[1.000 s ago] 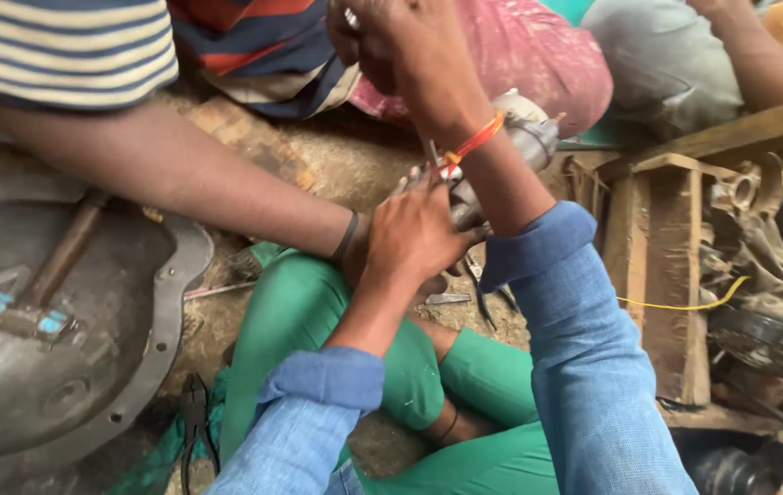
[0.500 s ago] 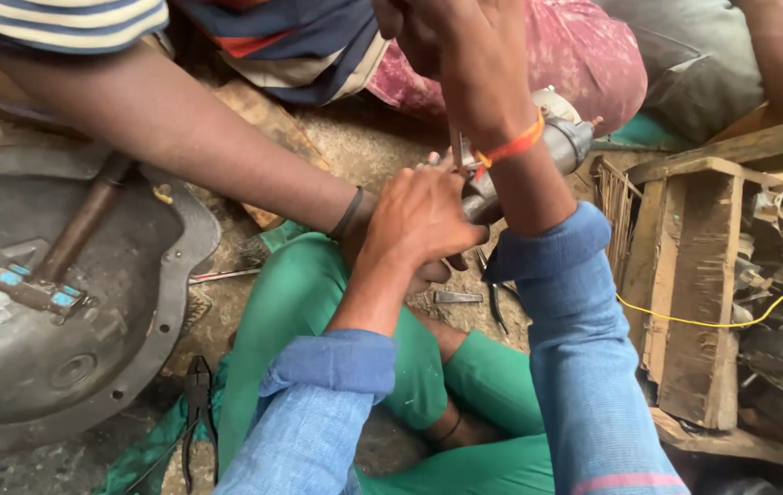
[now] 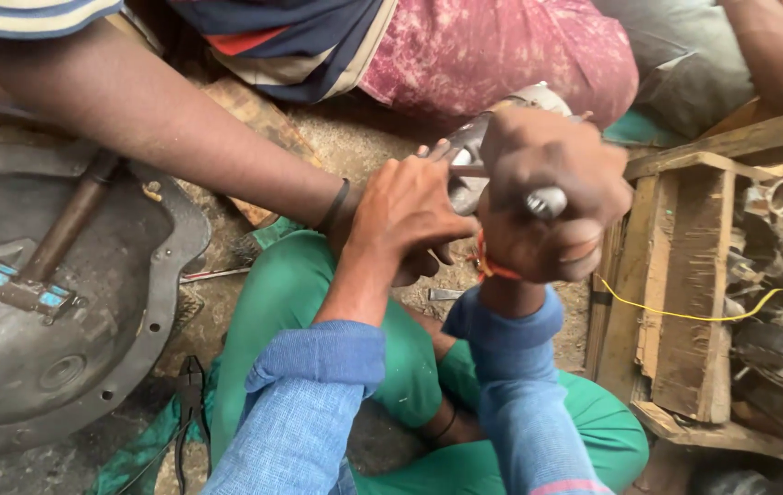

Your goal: Disassembling and repairing a motorcycle starter motor using hand tools.

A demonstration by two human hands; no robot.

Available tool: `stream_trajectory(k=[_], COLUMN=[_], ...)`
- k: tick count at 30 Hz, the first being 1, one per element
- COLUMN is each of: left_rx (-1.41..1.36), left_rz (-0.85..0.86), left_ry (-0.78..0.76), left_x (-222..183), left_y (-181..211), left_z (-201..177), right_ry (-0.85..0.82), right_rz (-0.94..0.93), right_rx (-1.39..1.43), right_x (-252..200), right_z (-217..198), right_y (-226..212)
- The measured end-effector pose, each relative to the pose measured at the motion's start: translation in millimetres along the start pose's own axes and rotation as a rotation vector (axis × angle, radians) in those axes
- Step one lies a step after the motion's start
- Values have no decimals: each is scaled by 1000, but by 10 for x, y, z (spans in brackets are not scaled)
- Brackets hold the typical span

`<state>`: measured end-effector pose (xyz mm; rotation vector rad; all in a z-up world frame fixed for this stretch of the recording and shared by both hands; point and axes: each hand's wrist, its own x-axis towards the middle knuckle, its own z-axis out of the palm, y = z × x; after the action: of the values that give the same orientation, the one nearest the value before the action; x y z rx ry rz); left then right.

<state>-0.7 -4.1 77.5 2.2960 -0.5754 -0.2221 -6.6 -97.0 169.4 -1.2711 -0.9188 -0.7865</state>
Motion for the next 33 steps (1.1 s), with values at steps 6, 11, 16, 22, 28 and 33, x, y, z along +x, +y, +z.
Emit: stream_trajectory(k=[6, 11, 16, 22, 28, 33], left_rx=[-50, 63, 110, -89, -34, -24], left_rz=[-7, 84, -22, -113, -96, -75], left_ry=[33, 204, -58, 16, -33, -93], left_x=[-54, -117, -34, 104, 181, 157], left_y=[77, 20, 69, -136, -275, -262], left_z=[-13, 353, 165, -28, -98, -180], right_ry=[121, 193, -79, -246, -20, 209], right_rz=[-6, 75, 393, 627, 459, 315], right_rx=[-126, -224, -716, -801, -542, -308], right_x=[-203, -503, -689, -41, 51, -113], right_z=[103, 14, -325, 2, -201, -845], right_y=[-171, -623, -934, -133, 16, -322])
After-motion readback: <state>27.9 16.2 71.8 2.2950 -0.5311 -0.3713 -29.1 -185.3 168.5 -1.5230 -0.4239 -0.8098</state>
